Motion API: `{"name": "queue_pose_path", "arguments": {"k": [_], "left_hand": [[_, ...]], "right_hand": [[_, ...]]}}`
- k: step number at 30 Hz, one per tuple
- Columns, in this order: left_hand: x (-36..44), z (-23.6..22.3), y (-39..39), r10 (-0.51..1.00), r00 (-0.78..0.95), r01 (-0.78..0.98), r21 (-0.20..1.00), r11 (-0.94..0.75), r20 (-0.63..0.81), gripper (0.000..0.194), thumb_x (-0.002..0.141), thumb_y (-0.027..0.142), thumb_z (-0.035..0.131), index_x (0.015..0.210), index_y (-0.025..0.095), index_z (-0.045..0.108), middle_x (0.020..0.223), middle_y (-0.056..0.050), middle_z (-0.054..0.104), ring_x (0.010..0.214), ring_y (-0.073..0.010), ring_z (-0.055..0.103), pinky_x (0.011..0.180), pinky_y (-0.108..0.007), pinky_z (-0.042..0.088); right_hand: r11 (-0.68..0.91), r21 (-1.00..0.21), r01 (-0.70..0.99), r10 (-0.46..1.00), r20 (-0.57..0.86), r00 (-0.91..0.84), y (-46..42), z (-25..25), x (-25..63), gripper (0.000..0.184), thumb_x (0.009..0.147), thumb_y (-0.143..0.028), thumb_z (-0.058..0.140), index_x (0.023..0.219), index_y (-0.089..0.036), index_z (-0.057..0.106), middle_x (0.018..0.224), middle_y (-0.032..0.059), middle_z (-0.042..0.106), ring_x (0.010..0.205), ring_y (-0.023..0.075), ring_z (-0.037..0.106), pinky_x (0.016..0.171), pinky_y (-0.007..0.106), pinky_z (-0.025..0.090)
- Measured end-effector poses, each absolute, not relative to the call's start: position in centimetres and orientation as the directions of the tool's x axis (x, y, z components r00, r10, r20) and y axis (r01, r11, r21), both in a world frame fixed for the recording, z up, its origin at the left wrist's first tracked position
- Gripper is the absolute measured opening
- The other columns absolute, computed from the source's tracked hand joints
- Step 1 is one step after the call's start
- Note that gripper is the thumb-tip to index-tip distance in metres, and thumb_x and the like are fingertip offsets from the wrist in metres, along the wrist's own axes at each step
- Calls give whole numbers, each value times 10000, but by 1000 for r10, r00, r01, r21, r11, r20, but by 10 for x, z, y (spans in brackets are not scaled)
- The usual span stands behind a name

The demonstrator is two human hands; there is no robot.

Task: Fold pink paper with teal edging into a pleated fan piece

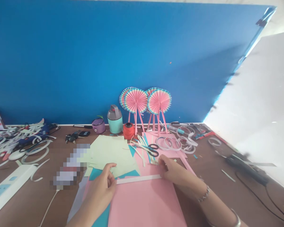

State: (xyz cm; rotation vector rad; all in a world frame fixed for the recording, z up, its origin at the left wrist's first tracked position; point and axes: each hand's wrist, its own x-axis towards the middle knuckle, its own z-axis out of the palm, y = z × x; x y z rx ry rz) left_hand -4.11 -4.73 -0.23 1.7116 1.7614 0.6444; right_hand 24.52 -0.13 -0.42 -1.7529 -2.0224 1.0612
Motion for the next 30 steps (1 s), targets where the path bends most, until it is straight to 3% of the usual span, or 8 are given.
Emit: {"name": "queue_pose_path", "arguments": {"k": [15, 20, 30], "left_hand": [[-36, -6, -50, 999, -37, 736, 675, 47, -29, 352, 780, 286, 381, 1119, 274, 477, 660, 46, 570, 578, -161, 568, 568, -246, 377], [-35, -6, -49, 999, -31, 758, 651, 42, -28, 354, 784, 267, 368, 1122, 276, 470, 660, 47, 563, 579, -156, 566, 560, -240, 378], [-36, -3, -47, 995, -28, 779, 622, 81, -95, 364, 783, 237, 376, 1134, 275, 465, 691, 47, 577, 606, -154, 589, 578, -236, 381]], "right_hand": [[-74, -645, 760, 939, -302, -165, -4, 7, 238, 323, 556, -1, 442, 806, -206, 422, 721, -34, 463, 634, 110, 393, 521, 219, 238], [-22, -630, 776, 948, -261, -185, -2, 1, 238, 331, 554, 13, 426, 804, -204, 424, 712, -34, 467, 640, 116, 403, 537, 220, 250], [-42, -634, 772, 944, -279, -178, 1, -3, 238, 321, 557, 22, 434, 782, -204, 403, 674, -46, 438, 618, 112, 386, 525, 219, 231]]}}
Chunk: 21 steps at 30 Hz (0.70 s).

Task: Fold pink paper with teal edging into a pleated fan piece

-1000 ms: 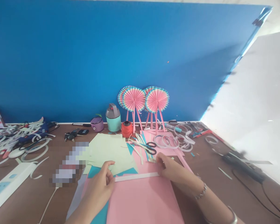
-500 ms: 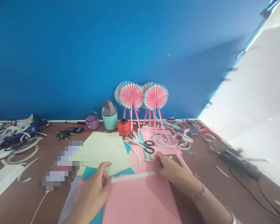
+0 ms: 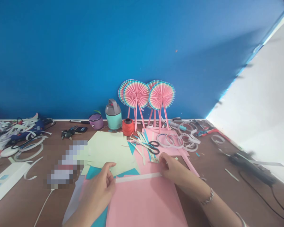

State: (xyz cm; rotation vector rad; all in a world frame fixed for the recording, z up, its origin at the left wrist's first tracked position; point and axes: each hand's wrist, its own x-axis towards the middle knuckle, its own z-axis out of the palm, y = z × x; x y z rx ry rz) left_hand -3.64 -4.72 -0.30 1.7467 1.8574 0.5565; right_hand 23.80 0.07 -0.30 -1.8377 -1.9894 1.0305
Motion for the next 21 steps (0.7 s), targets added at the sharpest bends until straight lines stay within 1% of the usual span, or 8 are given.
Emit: {"name": "queue_pose_path", "arguments": {"k": [3, 6, 11, 14, 18, 21], "left_hand": [[-40, -6, -45, 993, -5, 798, 598, 76, -119, 385, 775, 231, 388, 1152, 279, 454, 713, 49, 595, 630, -154, 600, 590, -230, 389], [-40, -6, -44, 988, 7, 808, 583, 87, -157, 393, 773, 227, 393, 1157, 285, 448, 725, 53, 603, 640, -150, 601, 592, -223, 390], [-35, 0, -46, 990, -39, 816, 567, 109, -133, 369, 793, 202, 355, 1138, 280, 462, 714, 49, 600, 626, -148, 595, 578, -230, 365], [-33, 3, -47, 989, -38, 815, 568, 114, -143, 357, 801, 203, 358, 1137, 273, 456, 722, 43, 601, 635, -153, 599, 574, -233, 365], [-33, 3, -46, 987, -31, 820, 561, 114, -156, 350, 801, 192, 364, 1130, 278, 447, 719, 51, 595, 642, -152, 597, 584, -236, 363], [-34, 3, -46, 988, -35, 828, 549, 112, -149, 349, 799, 189, 370, 1125, 283, 450, 714, 56, 590, 648, -150, 598, 601, -236, 366]], "right_hand": [[-39, -644, 764, 947, -268, -178, 1, -5, 238, 322, 560, 18, 442, 790, -205, 401, 678, -49, 440, 617, 108, 387, 521, 217, 227], [-62, -633, 772, 943, -291, -164, 1, -5, 237, 331, 558, 23, 439, 795, -204, 402, 669, -51, 434, 615, 106, 385, 514, 218, 212], [-61, -621, 781, 946, -285, -152, 1, -6, 237, 337, 559, 36, 427, 796, -201, 397, 666, -49, 426, 617, 106, 385, 523, 217, 208], [-59, -623, 780, 945, -288, -158, 1, -5, 236, 345, 559, 40, 421, 800, -205, 394, 669, -48, 429, 622, 108, 388, 525, 219, 214], [-95, -615, 782, 935, -326, -143, -1, -1, 234, 356, 556, 46, 417, 804, -208, 390, 667, -48, 429, 619, 111, 389, 525, 225, 226], [-89, -603, 793, 940, -313, -133, -2, 0, 233, 359, 548, 50, 414, 796, -208, 385, 672, -47, 432, 627, 115, 395, 531, 229, 231]]}}
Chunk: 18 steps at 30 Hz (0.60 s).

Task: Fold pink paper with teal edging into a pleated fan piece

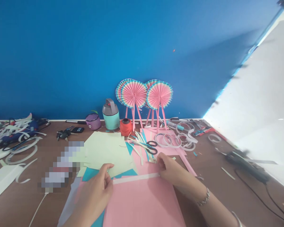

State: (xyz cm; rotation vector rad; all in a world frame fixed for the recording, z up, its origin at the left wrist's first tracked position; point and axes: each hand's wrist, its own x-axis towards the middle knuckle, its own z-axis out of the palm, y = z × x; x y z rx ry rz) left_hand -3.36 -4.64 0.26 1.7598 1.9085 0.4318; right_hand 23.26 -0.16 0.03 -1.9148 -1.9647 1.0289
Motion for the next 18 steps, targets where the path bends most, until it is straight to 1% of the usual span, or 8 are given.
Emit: {"name": "queue_pose_path", "arguments": {"k": [9, 13, 18], "left_hand": [[-33, 2, -47, 991, -40, 839, 534, 103, -129, 352, 800, 198, 375, 1130, 279, 464, 722, 40, 603, 651, -156, 615, 552, -227, 351], [-35, 0, -45, 983, -23, 850, 513, 116, -184, 362, 808, 176, 376, 1148, 282, 440, 757, 33, 611, 702, -162, 627, 565, -226, 359], [-36, 1, -44, 966, -10, 869, 477, 136, -256, 351, 834, 191, 377, 1169, 290, 412, 793, 26, 620, 755, -174, 635, 583, -233, 360]], "right_hand": [[-29, -575, 818, 961, -242, -135, -2, -9, 233, 347, 549, 29, 418, 802, -208, 403, 701, -34, 455, 640, 127, 412, 533, 227, 220], [16, -522, 853, 969, -201, -141, -5, -10, 229, 355, 548, 37, 416, 812, -199, 399, 713, -24, 461, 660, 135, 424, 550, 230, 227], [47, -444, 895, 973, -184, -142, -11, -3, 220, 398, 565, 67, 403, 874, -185, 406, 788, 7, 499, 692, 143, 449, 569, 237, 223]]}}
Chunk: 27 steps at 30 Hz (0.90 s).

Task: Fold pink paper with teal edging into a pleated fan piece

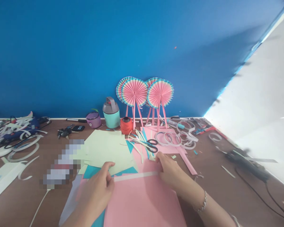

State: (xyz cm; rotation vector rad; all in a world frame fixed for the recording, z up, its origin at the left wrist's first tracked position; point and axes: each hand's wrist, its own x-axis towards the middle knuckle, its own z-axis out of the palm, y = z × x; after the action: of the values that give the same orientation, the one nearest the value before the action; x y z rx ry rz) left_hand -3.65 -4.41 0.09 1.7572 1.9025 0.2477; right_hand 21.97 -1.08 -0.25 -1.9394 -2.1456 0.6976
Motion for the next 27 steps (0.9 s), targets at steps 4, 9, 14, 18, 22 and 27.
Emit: {"name": "queue_pose_path", "arguments": {"k": [4, 9, 14, 18, 22, 27], "left_hand": [[-36, 2, -44, 968, -31, 892, 429, 139, -250, 298, 838, 213, 383, 1120, 285, 442, 818, 13, 630, 790, -189, 638, 614, -243, 368], [-36, 5, -44, 967, -54, 925, 351, 143, -249, 252, 843, 214, 358, 1055, 284, 476, 718, 28, 622, 723, -193, 636, 592, -249, 358], [-38, 9, -42, 984, -79, 924, 360, 133, -160, 273, 838, 175, 359, 1048, 271, 505, 784, 16, 630, 711, -173, 622, 611, -252, 376], [-41, 5, -40, 998, 57, 868, 496, -36, -28, 210, 870, 293, 403, 1025, 259, 540, 954, -30, 612, 808, -187, 603, 664, -274, 440], [-41, -6, -39, 950, 308, 758, 589, -279, 54, 208, 791, 305, 572, 989, 247, 600, 1044, -59, 563, 1028, -238, 530, 860, -344, 449], [-37, -11, -41, 938, 338, 744, 589, -315, 75, 262, 727, 214, 635, 986, 246, 611, 1038, -56, 542, 1047, -255, 489, 893, -392, 434]], "right_hand": [[41, -345, 938, 969, -213, -121, -13, 4, 220, 371, 616, 54, 423, 900, -184, 422, 802, 17, 528, 672, 148, 449, 553, 248, 189], [26, -318, 948, 979, -184, -88, -13, 7, 233, 223, 677, -26, 464, 813, -197, 424, 671, -15, 508, 605, 138, 431, 526, 250, 172], [40, -369, 929, 972, -200, -121, -10, 11, 238, 171, 686, -23, 451, 715, -192, 451, 622, -22, 508, 579, 124, 429, 514, 242, 194], [127, -526, 841, 973, -97, -208, -6, 10, 229, 155, 748, -86, 456, 795, -195, 556, 696, -5, 571, 628, 136, 493, 554, 231, 290], [380, -577, 723, 898, 41, -439, -10, 5, 216, 168, 720, -80, 517, 807, -184, 615, 857, 41, 620, 835, 183, 536, 727, 268, 378], [413, -554, 722, 872, 14, -489, -15, 5, 210, 175, 694, -68, 544, 806, -178, 621, 841, 45, 611, 819, 191, 523, 740, 291, 377]]}}
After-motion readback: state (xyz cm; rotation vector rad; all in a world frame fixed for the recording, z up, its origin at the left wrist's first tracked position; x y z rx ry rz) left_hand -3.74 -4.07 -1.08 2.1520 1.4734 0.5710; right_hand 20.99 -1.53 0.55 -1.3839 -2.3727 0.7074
